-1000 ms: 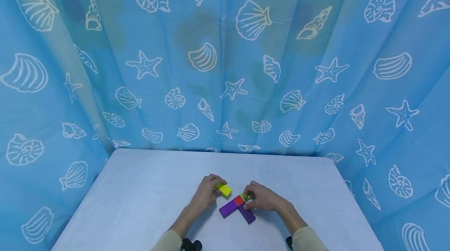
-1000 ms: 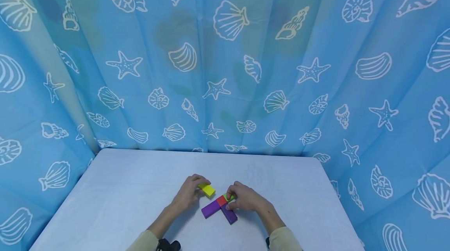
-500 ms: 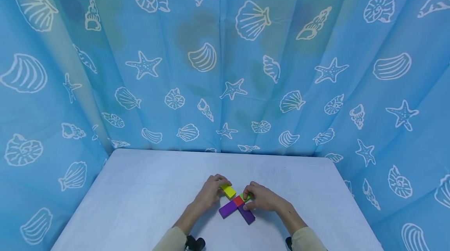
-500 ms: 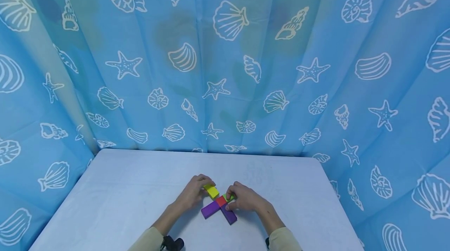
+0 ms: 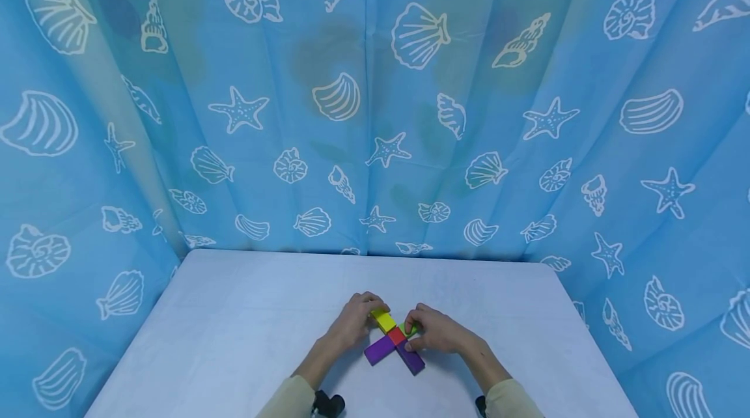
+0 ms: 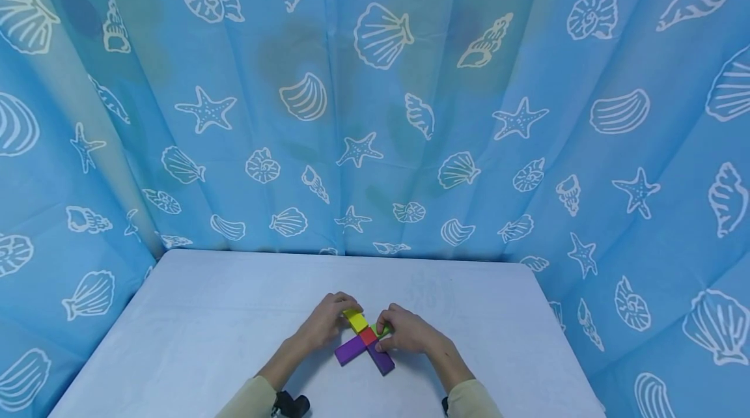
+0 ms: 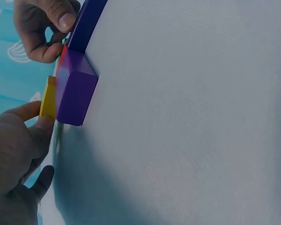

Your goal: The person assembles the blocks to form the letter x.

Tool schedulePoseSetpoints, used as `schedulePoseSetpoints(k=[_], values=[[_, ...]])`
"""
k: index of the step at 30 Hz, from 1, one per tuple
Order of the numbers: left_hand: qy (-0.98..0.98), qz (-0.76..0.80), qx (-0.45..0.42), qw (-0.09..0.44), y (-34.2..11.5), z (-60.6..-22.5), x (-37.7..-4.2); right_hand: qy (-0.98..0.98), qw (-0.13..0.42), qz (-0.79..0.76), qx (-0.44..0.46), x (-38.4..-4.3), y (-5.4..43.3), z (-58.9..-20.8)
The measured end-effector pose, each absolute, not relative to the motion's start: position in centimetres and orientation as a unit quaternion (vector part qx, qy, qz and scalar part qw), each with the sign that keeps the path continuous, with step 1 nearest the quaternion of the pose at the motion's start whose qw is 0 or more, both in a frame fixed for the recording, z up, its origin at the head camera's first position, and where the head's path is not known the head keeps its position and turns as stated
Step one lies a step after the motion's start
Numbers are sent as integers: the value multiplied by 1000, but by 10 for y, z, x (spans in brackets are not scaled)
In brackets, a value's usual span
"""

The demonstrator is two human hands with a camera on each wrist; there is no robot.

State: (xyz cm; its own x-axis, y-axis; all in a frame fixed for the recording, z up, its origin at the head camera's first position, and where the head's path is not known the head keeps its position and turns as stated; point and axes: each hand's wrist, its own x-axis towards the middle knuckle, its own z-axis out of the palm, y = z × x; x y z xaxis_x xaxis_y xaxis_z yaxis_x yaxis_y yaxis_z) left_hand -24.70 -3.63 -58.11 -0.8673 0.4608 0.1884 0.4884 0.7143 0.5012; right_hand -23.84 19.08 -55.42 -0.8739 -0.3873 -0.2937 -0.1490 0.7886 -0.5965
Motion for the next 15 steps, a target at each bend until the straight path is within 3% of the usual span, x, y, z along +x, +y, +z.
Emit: schedulePoseSetpoints(k=[15], values=[[-931, -257, -257, 20, -34, -584, -247, 922, 207, -289, -151, -238, 191, -552]])
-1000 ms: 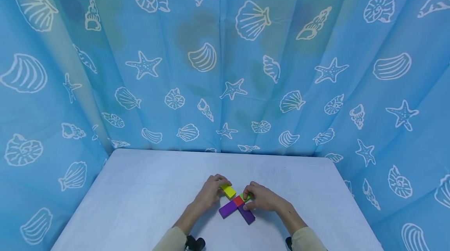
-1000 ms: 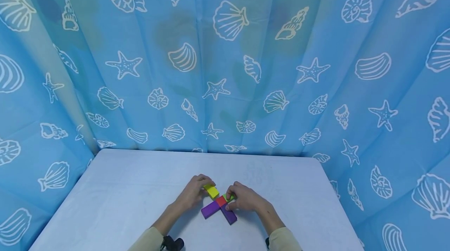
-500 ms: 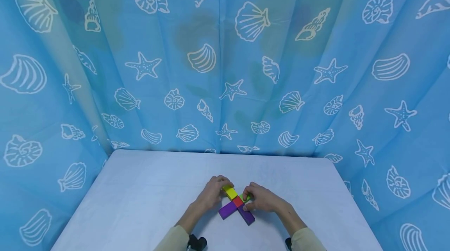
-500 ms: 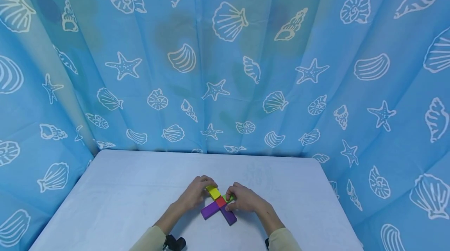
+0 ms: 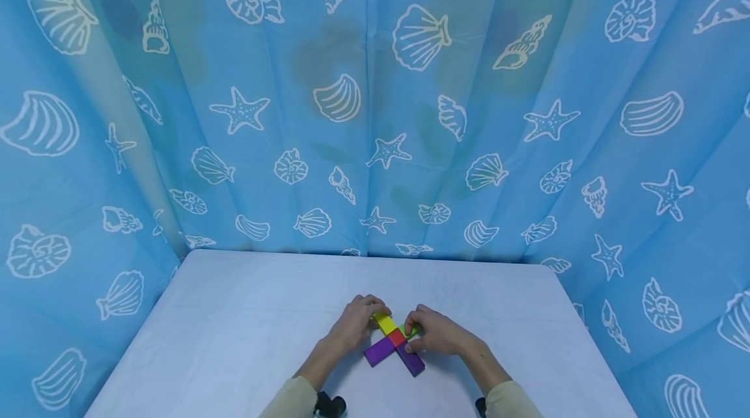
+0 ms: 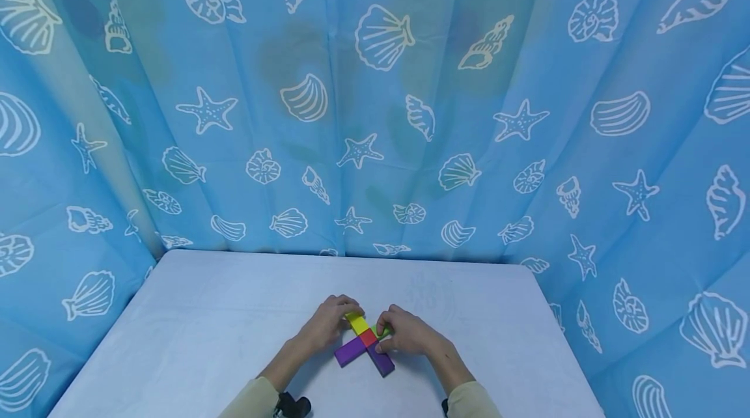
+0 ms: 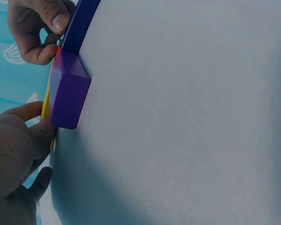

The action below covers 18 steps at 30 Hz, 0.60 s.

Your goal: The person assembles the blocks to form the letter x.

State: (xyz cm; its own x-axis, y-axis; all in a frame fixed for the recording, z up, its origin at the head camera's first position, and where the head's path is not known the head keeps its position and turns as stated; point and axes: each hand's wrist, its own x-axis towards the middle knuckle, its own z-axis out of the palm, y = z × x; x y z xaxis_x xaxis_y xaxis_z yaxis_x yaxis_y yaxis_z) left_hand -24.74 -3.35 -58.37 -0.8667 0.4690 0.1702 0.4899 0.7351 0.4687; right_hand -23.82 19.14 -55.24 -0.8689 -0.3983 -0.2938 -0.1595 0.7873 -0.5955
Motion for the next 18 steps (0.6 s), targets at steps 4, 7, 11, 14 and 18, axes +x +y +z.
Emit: schedulePoseSetpoints(k=[4, 7, 11, 14, 18], values=[[-933, -252, -256, 20, -33, -584, -247, 922, 204, -289, -156, -238, 192, -553], [-934, -248, -256, 18, -33, -584, -248, 922, 203, -288, -158, -238, 192, -553], [-934, -244, -259, 17, -33, -583, -248, 922, 204, -289, -157, -238, 192, -553], [-934, -242, -261, 16, -33, -583, -249, 923, 206, -288, -153, -238, 192, -553], [-934, -243, -261, 15, -33, -582, -248, 923, 208, -286, -150, -239, 191, -554]])
